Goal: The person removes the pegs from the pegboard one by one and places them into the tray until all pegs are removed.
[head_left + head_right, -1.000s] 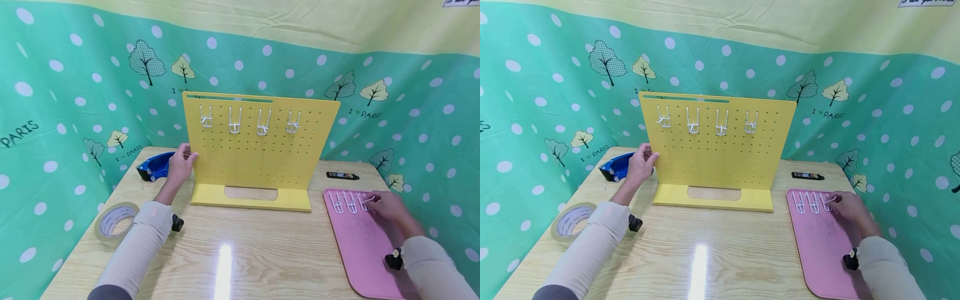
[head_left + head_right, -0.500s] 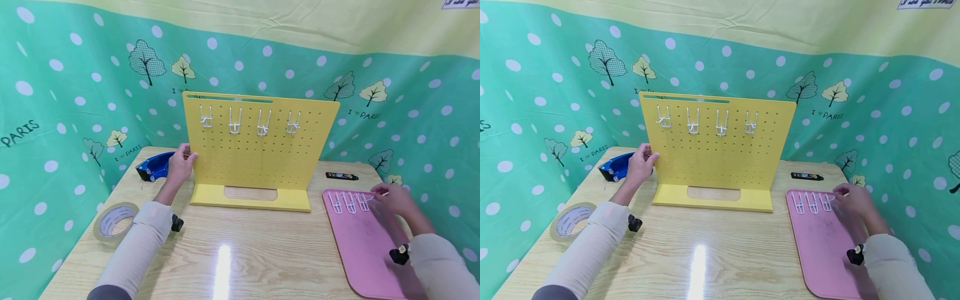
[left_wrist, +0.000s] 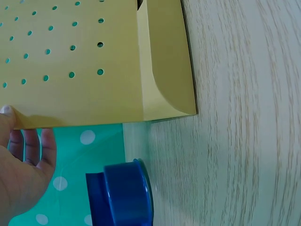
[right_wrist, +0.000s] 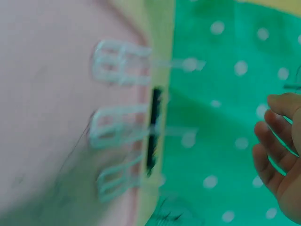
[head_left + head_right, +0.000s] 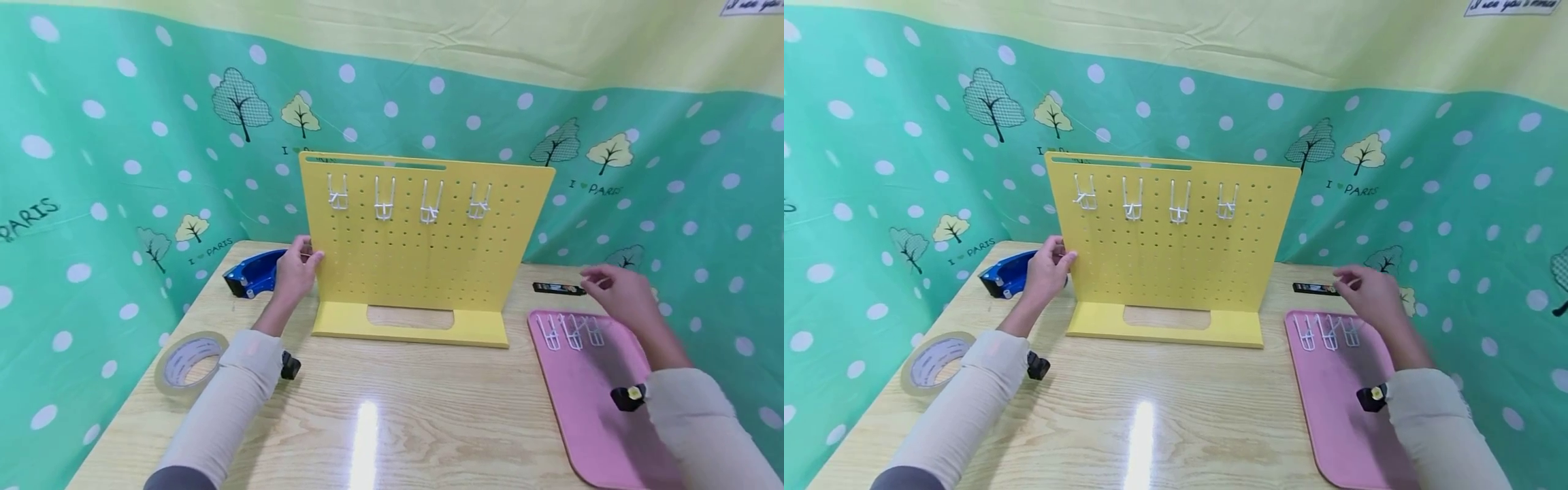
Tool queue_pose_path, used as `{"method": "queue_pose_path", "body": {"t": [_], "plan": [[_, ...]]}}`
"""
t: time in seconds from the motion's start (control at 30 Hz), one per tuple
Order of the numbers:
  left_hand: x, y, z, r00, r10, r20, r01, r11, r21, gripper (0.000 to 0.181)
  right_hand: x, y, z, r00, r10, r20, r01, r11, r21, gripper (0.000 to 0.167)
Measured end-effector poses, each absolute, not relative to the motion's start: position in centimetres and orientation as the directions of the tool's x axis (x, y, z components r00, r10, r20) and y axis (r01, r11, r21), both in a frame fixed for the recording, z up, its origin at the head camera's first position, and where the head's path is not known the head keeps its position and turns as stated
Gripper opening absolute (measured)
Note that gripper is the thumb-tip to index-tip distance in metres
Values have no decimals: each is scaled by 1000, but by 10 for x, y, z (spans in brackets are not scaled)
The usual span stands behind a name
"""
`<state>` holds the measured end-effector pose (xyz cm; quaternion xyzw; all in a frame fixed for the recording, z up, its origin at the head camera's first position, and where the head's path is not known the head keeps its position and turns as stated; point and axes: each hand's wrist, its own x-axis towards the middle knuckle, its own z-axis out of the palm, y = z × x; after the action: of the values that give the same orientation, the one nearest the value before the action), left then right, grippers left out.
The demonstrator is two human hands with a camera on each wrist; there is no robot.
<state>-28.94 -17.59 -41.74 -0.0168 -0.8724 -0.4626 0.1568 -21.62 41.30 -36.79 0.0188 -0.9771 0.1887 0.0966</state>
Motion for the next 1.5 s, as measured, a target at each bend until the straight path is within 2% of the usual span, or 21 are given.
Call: {"method": "queue_pose_path", "body": {"t": [0.23, 0.37, 0.67, 1.13, 1.5], "plan": [[-289, -175, -417, -953, -122, 277, 161, 573, 804, 29, -226, 368, -344, -914, -36, 405, -202, 905, -375, 23], [-289, -175, -417, -953, -118, 279, 164, 575, 802, 29, -232, 343, -334, -868, -54, 493, -271, 884, -381, 21], [-290, -175, -417, -950, -121, 286, 170, 569, 805, 28, -251, 291, -312, -746, -103, 658, -400, 859, -319, 19], [-290, -176, -417, -954, -115, 276, 167, 560, 811, 29, -272, 235, -296, -672, -117, 731, -481, 819, -312, 18], [-290, -174, -417, -950, -120, 287, 169, 574, 801, 27, -280, 215, -296, -649, -63, 758, -459, 827, -324, 14]]}}
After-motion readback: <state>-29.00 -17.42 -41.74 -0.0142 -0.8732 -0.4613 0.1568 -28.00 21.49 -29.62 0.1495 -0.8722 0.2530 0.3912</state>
